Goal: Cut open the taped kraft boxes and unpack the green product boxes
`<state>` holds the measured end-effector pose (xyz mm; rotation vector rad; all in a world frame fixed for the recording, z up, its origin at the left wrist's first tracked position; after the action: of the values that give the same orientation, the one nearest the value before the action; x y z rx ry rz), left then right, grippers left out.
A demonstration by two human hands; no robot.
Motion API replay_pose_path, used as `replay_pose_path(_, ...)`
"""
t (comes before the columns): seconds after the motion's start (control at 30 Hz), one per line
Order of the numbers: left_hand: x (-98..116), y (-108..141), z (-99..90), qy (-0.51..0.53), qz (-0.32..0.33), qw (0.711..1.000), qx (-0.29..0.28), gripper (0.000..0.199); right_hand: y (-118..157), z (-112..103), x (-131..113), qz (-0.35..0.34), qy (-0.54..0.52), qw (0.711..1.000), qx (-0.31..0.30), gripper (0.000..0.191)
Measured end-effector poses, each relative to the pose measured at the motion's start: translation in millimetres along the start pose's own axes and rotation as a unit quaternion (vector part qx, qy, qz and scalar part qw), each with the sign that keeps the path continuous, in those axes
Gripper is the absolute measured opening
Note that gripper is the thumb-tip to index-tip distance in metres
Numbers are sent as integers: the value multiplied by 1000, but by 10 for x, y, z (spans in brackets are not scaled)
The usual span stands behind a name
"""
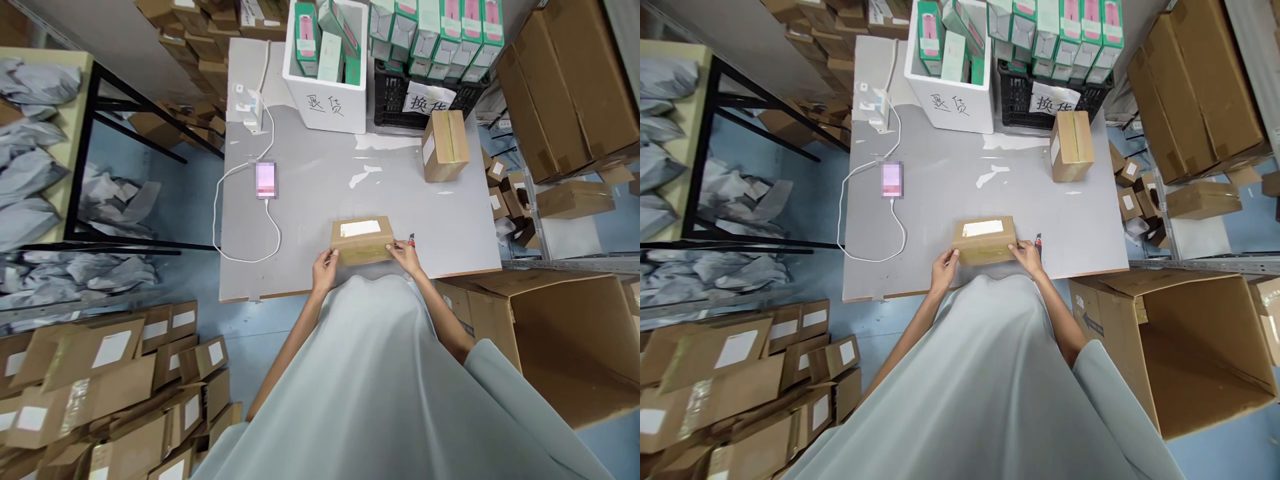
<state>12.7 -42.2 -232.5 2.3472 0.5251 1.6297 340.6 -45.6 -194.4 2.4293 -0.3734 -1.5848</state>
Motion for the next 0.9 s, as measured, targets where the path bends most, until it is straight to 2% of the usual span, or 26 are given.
replay_pose_path(0.13, 269, -78, -168, -25, 45, 998, 43, 49, -113, -73, -356, -7, 74, 997, 30, 64)
replay_pose_path(0.23, 359, -117, -292, -49, 75, 994, 65, 46, -125, -29, -483, -7, 113, 993, 34, 70)
replay_pose_path(0.33, 255, -163, -346, -54, 32, 996, 68, 42, -107, 87, -474, 10, 140, 990, 19, 68)
replay_pose_path(0.47, 21, -195, -319, -44, -30, 996, 66, 40, -95, 237, -353, 57, 155, 986, -21, 65)
replay_pose_path(0.57, -94, -203, -286, -24, -42, 997, 62, 45, -91, 264, -313, 61, 153, 986, -36, 63)
replay_pose_path(0.63, -151, -213, -276, -7, -51, 997, 59, 50, -80, 227, -317, 62, 155, 986, -15, 59)
replay_pose_path(0.77, -262, -242, -274, 18, -81, 995, 54, 56, -39, 145, -426, -8, 120, 992, 48, 49)
replay_pose_path(0.9, -348, -252, -264, 24, -86, 995, 39, 51, -3, 251, -504, -92, 34, 994, -48, 38)
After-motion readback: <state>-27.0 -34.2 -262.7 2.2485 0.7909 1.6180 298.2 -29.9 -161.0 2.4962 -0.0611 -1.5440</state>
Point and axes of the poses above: each hand's wrist, its own y-axis away from the middle knuckle, its own z-axis out of the palm, x = y × z, the point moved 5 cm from there along -y, towards the middle knuckle, and after that the axes turned 8 degrees about -y, right-handed, at the moved point
